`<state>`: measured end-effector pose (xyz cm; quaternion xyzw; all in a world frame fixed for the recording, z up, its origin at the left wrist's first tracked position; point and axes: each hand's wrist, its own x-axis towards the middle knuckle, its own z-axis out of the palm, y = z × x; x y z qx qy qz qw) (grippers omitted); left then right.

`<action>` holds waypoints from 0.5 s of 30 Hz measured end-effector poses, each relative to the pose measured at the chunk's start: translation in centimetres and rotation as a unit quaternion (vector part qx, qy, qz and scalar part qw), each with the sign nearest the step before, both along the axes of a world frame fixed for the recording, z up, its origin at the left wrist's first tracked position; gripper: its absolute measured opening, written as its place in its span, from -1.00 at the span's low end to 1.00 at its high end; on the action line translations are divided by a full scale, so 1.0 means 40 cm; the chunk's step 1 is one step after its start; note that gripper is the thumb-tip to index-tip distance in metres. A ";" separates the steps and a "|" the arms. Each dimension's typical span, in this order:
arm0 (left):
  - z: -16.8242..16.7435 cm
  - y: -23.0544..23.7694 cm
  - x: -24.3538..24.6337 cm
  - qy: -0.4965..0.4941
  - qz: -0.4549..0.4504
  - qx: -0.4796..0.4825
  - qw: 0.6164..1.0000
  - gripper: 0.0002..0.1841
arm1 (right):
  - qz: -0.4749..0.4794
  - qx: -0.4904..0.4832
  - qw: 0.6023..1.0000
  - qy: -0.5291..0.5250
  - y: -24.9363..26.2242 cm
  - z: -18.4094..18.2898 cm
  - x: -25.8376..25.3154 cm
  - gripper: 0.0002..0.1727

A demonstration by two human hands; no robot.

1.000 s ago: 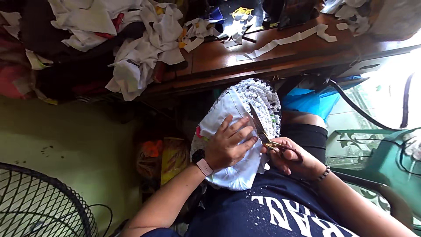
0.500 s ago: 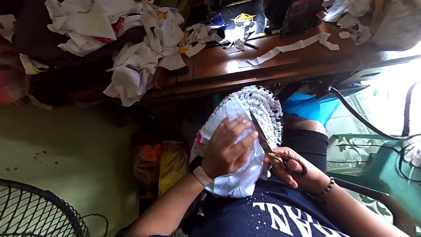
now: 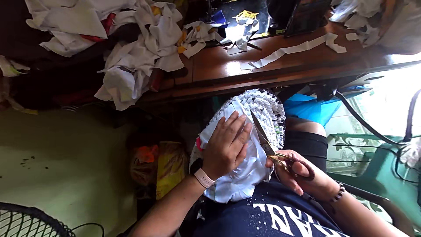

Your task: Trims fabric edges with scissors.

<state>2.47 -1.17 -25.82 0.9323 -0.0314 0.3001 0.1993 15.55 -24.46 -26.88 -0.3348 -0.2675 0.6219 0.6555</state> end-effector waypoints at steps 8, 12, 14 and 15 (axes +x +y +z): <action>-0.004 -0.004 0.000 0.001 0.002 -0.006 1.000 -0.60 | -0.012 -0.030 0.999 0.012 -0.002 0.025 -0.007 -0.48; -0.003 -0.006 0.000 -0.004 0.002 -0.008 1.000 -0.60 | -0.016 -0.009 1.000 0.010 0.019 0.042 0.007 -0.39; -0.003 -0.007 0.001 -0.008 0.004 -0.009 1.000 -0.61 | -0.021 -0.017 1.000 0.016 0.026 0.052 0.010 -0.37; -0.004 -0.007 0.001 -0.009 0.004 -0.009 1.000 -0.61 | -0.023 -0.021 0.999 0.020 0.029 0.057 0.011 -0.36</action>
